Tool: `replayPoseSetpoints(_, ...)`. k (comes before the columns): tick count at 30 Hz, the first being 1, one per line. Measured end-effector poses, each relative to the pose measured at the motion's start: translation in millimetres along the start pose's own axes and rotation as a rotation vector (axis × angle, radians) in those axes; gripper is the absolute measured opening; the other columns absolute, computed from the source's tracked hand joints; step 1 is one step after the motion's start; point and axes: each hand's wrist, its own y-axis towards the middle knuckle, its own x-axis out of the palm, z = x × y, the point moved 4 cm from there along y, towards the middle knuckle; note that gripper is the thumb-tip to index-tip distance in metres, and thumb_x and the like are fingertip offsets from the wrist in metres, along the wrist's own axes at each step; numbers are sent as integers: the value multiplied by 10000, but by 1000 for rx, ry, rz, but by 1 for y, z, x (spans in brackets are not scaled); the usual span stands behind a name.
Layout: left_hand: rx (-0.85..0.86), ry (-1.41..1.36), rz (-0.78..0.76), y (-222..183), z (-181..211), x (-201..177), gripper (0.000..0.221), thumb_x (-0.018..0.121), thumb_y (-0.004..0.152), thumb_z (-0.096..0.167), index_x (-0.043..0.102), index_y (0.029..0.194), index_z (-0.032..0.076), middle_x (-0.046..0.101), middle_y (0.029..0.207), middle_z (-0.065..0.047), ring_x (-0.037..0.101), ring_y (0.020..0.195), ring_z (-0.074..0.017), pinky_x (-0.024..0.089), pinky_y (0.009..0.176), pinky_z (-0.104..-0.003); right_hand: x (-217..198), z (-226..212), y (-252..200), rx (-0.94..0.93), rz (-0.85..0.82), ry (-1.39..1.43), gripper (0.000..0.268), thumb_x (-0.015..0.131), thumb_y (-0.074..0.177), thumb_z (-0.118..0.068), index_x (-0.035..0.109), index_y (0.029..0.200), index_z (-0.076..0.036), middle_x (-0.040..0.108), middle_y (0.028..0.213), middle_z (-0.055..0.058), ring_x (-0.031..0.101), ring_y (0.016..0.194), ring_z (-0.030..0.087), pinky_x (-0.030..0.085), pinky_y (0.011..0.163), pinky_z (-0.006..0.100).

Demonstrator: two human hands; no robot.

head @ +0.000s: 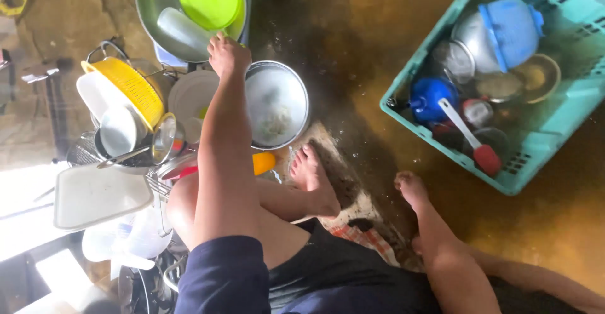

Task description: Washing and rinsing various dishes and utensils by hand and organizing them into a plastic crate.

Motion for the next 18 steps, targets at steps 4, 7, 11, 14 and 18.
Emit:
replayPoseSetpoints(4, -1, -124, -16, 30, -33, 25, 434, 554, 966, 280, 588, 1338, 59, 601, 1297, -139, 600, 1166, -351, 508, 972, -464, 8, 8, 13, -57, -14, -36, 302, 543, 946, -66, 710, 1182, 22, 749, 1062, 147, 705, 852, 258, 539, 800, 360)
replayPoseSetpoints(7, 33, -38, -118, 40, -18, 18, 371, 602, 943, 232, 668, 1289, 115, 552, 1363, -128, 545, 1214, -328, 460, 984, -467, 11, 8, 20, -67, -4, -165, 300, 550, 955, -119, 730, 1166, -6, 757, 1113, 132, 707, 984, 286, 531, 885, 378)
replayPoseSetpoints(11, 88, 144, -307, 51, 8, 25, 385, 508, 970, 143, 687, 1310, 136, 164, 1713, -83, 193, 1533, -349, 184, 1204, -677, 16, 60, 60, -264, -17, -364, 322, 505, 901, -137, 752, 1083, -40, 758, 1192, 54, 716, 923, 269, 531, 851, 362)
replayPoseSetpoints(14, -47, -60, -393, 58, 13, 35, 862, 116, 985, 689, 555, 1484, 140, -89, 1707, -75, -107, 1554, -382, 1, 1234, -697, 12, 55, 52, -63, 8, -357, 292, 586, 955, -256, 756, 1153, -125, 768, 1169, 42, 738, 975, 253, 541, 877, 366)
replayPoseSetpoints(18, -74, -113, -390, 65, 23, 31, 890, 49, 936, 727, 486, 1567, 277, -149, 1687, -40, -174, 1538, -366, -67, 1244, -676, 8, 69, 62, -67, 13, -317, 301, 522, 934, -40, 750, 1122, -94, 784, 1096, 66, 730, 1008, 245, 551, 902, 352)
